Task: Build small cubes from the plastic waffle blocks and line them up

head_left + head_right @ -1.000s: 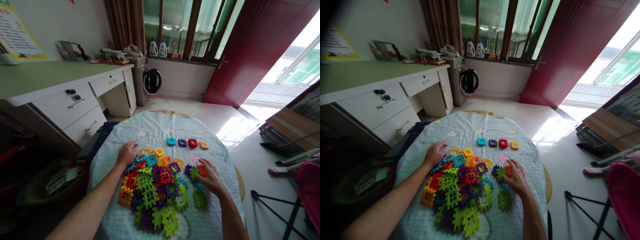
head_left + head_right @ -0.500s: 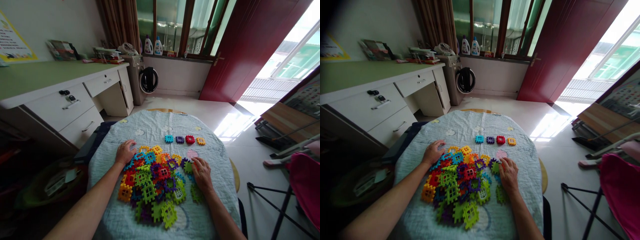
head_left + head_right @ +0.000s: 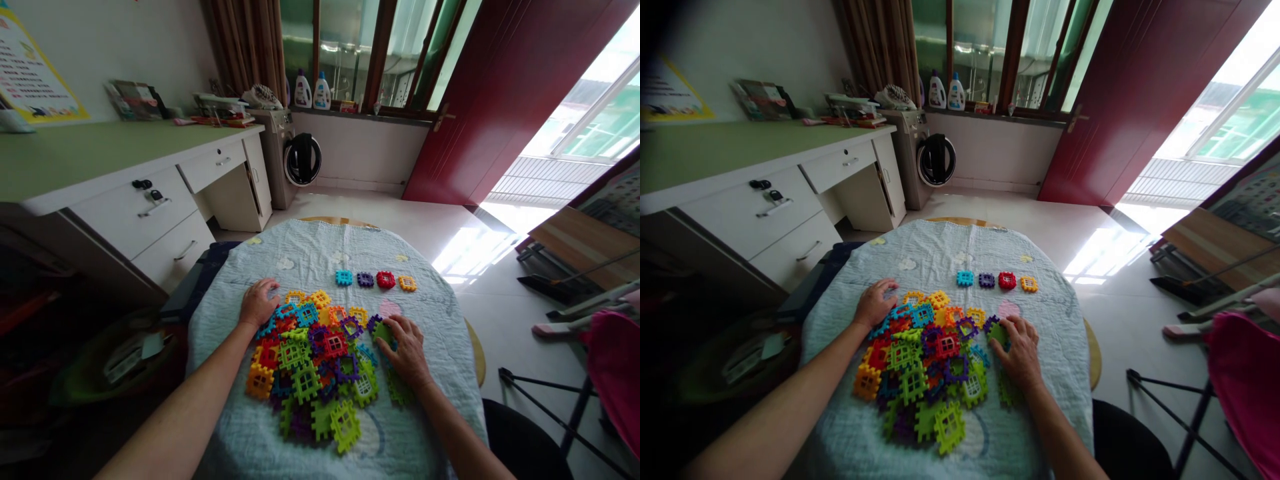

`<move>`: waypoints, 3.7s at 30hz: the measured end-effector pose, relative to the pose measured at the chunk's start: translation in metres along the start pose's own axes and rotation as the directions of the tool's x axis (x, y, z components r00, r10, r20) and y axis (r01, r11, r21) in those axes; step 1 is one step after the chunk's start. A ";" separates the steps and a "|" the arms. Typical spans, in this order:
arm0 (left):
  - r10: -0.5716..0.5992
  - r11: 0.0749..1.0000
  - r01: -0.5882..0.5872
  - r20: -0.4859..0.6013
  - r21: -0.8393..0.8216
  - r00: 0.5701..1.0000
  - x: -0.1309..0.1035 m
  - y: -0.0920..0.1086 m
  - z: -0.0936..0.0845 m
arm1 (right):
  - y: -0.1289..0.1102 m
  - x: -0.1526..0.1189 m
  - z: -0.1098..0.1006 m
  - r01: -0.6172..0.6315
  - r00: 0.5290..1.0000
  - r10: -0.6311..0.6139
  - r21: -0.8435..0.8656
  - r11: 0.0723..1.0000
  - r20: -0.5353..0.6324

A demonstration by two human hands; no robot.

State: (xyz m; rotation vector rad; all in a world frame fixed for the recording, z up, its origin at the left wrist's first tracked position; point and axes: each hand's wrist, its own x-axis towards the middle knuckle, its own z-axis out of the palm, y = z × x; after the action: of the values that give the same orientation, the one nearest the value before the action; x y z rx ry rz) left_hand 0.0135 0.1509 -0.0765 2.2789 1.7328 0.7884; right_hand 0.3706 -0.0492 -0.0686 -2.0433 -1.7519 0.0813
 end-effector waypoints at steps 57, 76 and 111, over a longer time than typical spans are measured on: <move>-0.001 0.999 -0.001 -0.036 -0.045 0.999 0.002 -0.006 0.004 | 0.002 0.057 0.010 0.010 0.993 0.025 0.289 0.957 -0.116; -0.011 0.999 0.009 -0.025 -0.054 1.000 0.004 -0.005 0.004 | -0.004 -0.054 -0.070 0.007 0.879 -0.122 0.244 0.970 0.460; 0.013 0.999 -0.015 -0.037 -0.041 0.999 0.003 -0.005 0.003 | -0.023 -0.023 -0.060 0.012 0.986 -0.040 0.175 0.985 0.160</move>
State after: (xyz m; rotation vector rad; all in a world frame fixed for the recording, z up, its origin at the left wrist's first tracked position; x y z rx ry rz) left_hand 0.0116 0.1555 -0.0807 2.2660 1.7014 0.8666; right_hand 0.3646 -0.0867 -0.0123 -1.9344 -1.7987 0.3897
